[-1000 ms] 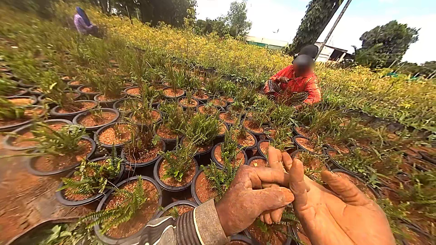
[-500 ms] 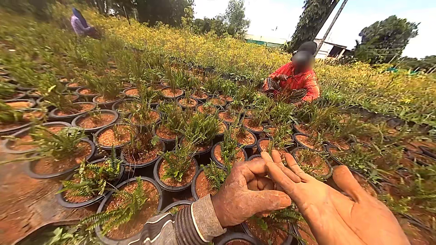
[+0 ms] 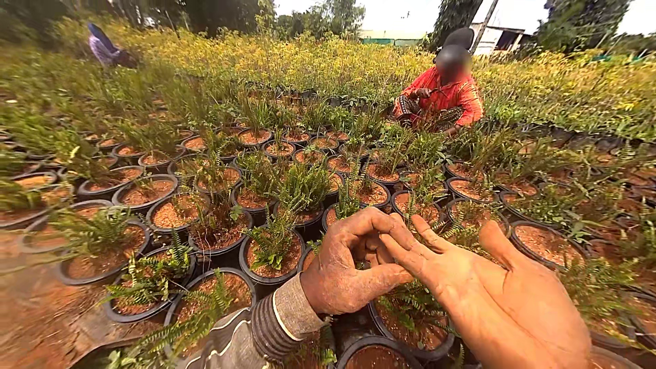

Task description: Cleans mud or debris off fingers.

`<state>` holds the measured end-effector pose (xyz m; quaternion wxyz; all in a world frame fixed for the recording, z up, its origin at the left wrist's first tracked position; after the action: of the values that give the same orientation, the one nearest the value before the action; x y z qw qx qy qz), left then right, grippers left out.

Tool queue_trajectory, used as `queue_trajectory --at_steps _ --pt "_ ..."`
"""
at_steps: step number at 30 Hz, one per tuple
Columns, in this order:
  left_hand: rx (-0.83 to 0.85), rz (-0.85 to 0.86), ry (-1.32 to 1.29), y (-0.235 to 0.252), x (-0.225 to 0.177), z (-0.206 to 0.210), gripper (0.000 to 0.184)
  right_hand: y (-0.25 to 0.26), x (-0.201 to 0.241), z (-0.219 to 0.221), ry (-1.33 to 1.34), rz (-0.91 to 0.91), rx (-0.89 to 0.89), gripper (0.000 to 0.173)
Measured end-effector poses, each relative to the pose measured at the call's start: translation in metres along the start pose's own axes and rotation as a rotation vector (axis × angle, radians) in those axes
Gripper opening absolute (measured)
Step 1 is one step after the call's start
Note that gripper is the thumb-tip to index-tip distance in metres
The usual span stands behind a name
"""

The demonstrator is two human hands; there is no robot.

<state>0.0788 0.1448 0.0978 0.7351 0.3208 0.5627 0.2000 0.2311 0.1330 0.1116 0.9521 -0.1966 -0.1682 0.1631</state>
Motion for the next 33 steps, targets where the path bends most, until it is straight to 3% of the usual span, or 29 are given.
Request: queue_trajectory --at_steps 10,15,33 --pt "0.037 0.067 0.065 -0.0011 -0.0007 -0.0018 0.032 0.0016 0.0003 0.0005 0.019 -0.009 -0.005 0.092" --pt "0.036 0.095 0.063 0.0004 -0.0041 -0.0001 0.023 0.0028 -0.0019 0.0013 0.015 0.017 0.017 0.091" --pt "-0.014 0.046 0.013 -0.0048 0.0039 0.0014 0.025 0.0060 -0.0045 0.0010 -0.021 0.061 0.091 0.090"
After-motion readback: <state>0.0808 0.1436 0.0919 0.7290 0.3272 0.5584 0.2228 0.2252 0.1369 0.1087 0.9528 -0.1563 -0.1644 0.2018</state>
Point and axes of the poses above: each hand's wrist, its own y-axis towards the middle knuckle, its own z-axis out of the palm, x = y × z, the point moved 4 cm from there along y, towards the middle knuckle, and after that the axes turned 14 degrees about -x, right-handed, at the moved point
